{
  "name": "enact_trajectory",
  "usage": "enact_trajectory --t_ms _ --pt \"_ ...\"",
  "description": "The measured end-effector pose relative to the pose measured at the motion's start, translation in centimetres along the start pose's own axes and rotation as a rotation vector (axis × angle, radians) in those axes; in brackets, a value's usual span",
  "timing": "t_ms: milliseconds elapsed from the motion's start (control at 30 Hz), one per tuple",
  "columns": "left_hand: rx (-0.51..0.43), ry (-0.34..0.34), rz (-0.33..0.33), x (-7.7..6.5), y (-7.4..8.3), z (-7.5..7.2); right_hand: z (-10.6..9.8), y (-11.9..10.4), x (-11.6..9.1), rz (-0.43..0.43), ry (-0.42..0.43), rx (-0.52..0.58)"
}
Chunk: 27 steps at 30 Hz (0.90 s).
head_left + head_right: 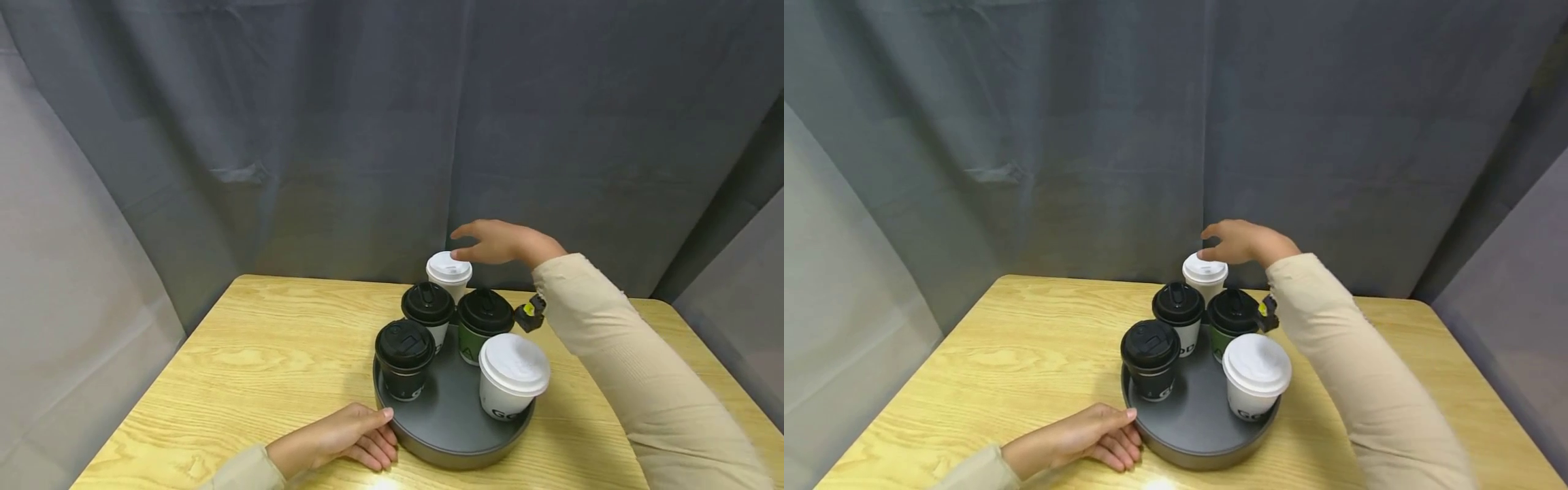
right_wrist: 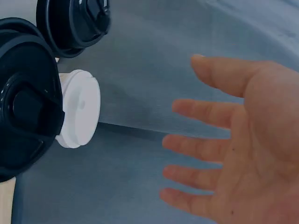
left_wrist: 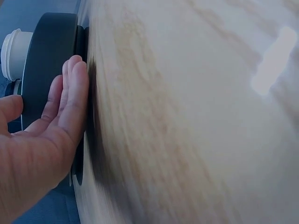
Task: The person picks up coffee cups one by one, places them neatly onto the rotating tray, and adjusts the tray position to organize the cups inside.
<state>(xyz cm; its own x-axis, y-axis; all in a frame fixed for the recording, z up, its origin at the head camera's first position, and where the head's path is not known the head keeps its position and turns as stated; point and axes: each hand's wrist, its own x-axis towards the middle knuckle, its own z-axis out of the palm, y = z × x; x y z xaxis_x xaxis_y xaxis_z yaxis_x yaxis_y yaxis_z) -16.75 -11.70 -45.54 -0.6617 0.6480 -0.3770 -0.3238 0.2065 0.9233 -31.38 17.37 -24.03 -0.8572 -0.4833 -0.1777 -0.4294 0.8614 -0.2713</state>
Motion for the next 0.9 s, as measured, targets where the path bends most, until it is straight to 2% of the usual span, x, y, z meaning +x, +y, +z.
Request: enact_trajectory --t_ms 200,400,667,900 --pt "0.008 -0.008 -0.003 0.2 -0.1 0.2 0.7 0.2 2.4 0.032 -0.053 0.011" --pt "0.002 -0.022 0.003 0.3 -0.2 0.3 2.0 0.6 3.9 0.060 -0.087 0.019" --pt "-0.010 -0.026 0.004 -0.1 0.0 0.1 3.4 1.2 5.2 0.100 -0.101 0.064" --pt "-0.017 -0.047 0.008 0.0 -0.2 0.0 4.3 1.3 5.3 0.137 -0.091 0.073"
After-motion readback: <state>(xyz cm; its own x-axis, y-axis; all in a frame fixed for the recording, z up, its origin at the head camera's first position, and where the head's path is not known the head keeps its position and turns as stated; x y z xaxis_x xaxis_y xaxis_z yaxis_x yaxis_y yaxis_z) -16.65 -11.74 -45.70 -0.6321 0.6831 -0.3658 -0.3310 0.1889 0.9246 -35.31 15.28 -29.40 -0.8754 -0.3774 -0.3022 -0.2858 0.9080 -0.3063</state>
